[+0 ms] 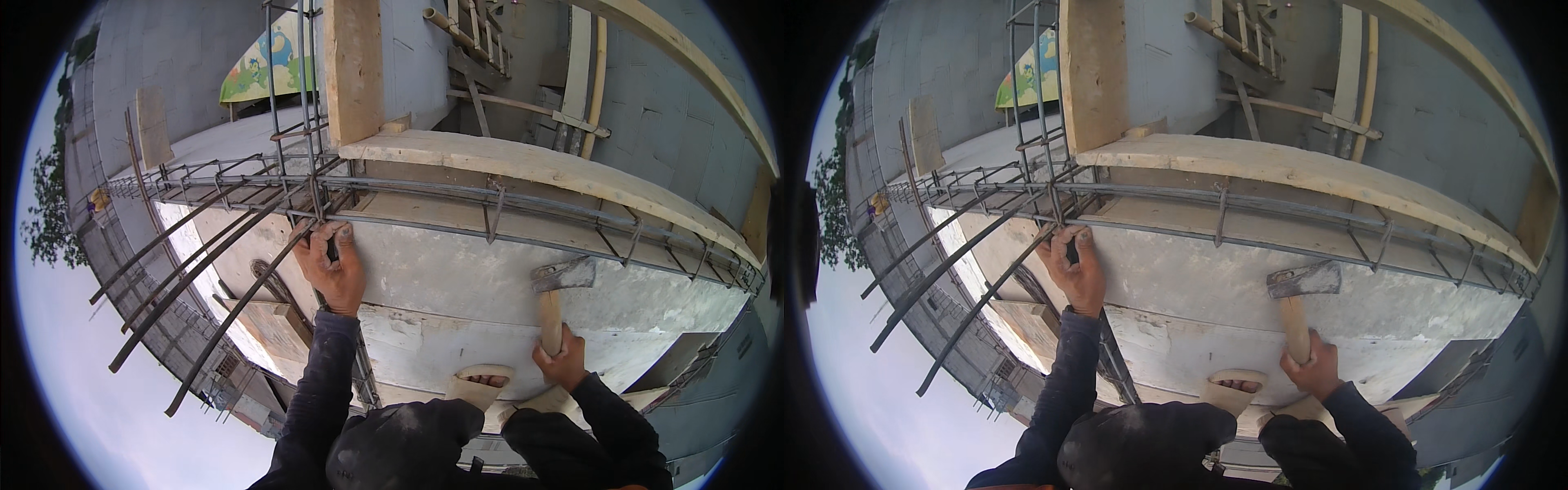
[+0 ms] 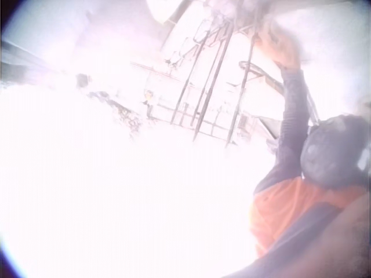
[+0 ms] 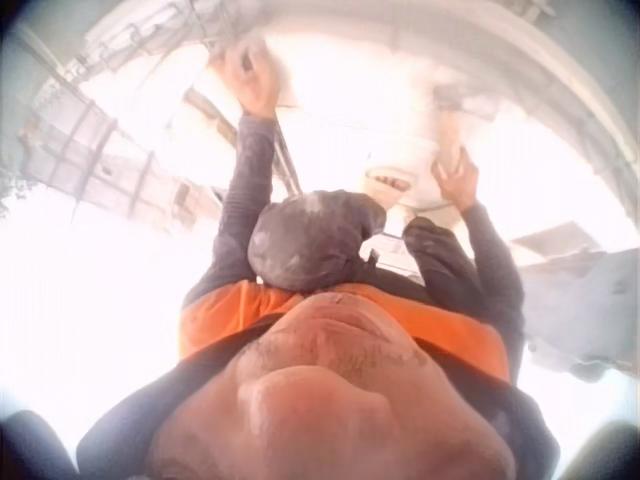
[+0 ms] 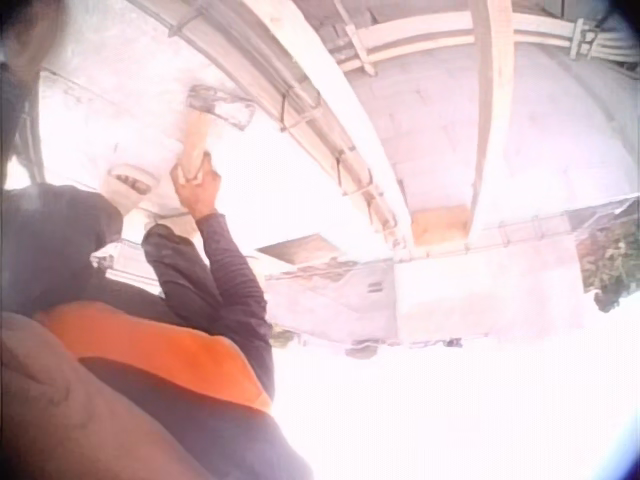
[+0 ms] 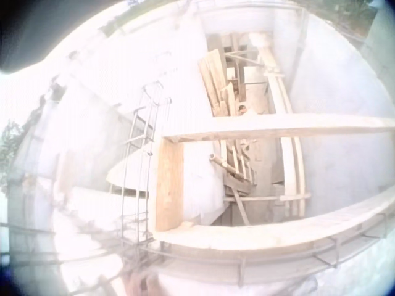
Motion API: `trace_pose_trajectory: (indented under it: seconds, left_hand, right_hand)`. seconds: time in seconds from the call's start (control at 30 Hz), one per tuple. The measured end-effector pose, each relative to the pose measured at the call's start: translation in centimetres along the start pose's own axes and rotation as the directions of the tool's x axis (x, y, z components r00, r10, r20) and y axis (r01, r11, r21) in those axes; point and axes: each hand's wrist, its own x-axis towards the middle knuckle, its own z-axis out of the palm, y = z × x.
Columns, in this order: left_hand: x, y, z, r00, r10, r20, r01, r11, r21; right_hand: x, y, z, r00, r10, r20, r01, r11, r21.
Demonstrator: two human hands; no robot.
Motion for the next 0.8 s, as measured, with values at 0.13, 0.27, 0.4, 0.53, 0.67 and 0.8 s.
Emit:
trace_pose_trajectory:
  seconds: [0.13, 0.27, 0.4, 0.53, 0.67, 0.8]
  left_hand:
    - [-0.1, -0.8, 0.4, 0.997, 0.033, -0.067, -0.034, 0.999, -0.014]
    - [0.1, -0.5, 0.1, 0.997, 0.038, -0.072, -0.035, 0.998, 0.044]
    - [0.0, -0.2, -0.3, 0.998, 0.052, -0.043, -0.052, 0.999, 0.004]
    - [0.1, -0.1, -0.9, 0.997, 0.066, -0.040, -0.066, 0.998, 0.013]
    - [0.1, -0.7, -0.7, 0.991, 0.119, -0.064, -0.114, 0.991, 0.065]
    - [-0.1, -0.8, -0.7, 0.984, 0.142, -0.106, -0.134, 0.988, 0.081]
  right_hand:
    - [0.0, -0.8, 0.0, 1.000, 0.011, -0.025, -0.011, 1.000, -0.009]
    - [-0.1, 0.1, 0.4, 0.999, 0.036, -0.039, -0.035, 0.999, 0.016]
    - [-0.2, 0.3, 0.7, 0.998, -0.016, -0.066, 0.017, 1.000, 0.018]
    - [-0.5, 0.0, 0.8, 0.996, -0.021, -0.085, 0.021, 1.000, 0.000]
    - [-1.2, -2.2, 0.8, 0.996, -0.008, -0.094, -0.004, 0.991, -0.131]
    - [1.3, -7.4, 2.2, 0.933, -0.350, -0.082, 0.333, 0.927, -0.174]
